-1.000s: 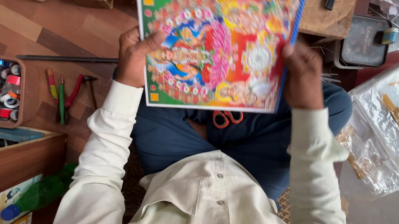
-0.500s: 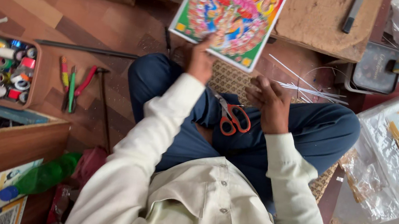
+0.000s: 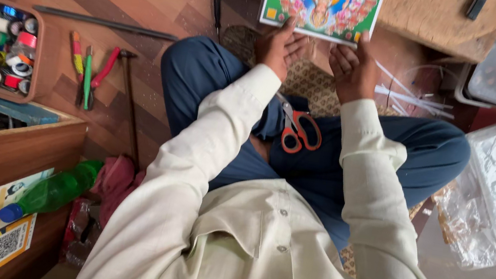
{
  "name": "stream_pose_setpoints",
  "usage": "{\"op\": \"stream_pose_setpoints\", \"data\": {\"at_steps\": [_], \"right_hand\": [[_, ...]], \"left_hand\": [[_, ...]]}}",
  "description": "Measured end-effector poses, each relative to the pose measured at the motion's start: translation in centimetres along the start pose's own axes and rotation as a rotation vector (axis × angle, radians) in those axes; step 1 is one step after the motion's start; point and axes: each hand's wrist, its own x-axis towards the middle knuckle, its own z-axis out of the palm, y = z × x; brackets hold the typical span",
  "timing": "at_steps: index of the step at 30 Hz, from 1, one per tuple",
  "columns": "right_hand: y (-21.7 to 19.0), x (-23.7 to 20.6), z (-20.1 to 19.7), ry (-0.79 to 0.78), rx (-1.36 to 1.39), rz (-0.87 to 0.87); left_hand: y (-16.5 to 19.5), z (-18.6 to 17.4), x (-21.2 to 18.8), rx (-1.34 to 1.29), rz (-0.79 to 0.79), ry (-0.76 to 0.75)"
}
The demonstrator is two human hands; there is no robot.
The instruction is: The person sits on the floor and decorates printed images by applying blue patterned tape to the edges. They use scissors to trim the tape and a knife to smooth it, handling multiple prints one at a time.
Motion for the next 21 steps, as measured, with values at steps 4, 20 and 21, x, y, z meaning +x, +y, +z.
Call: {"op": "stream_pose_setpoints", "data": {"at_steps": [4,20,21], "right_hand": [[0.1,1.1,0.2,-0.024,-0.034,-0.082],[1.2,3.4,-2.0,-0.114,-0.050,-0.100],[1.4,3.2,-2.0,-0.143,-0.051,-0.079]], "left_hand": [[-0.8,-0.1,0.8,0.067,0.094,-0.016],[-0.4,-1.1,-2.8,0.261,0.139,-0.112],[1.2,-1.3,-2.9,0.536,0.405,-0.034]]}}
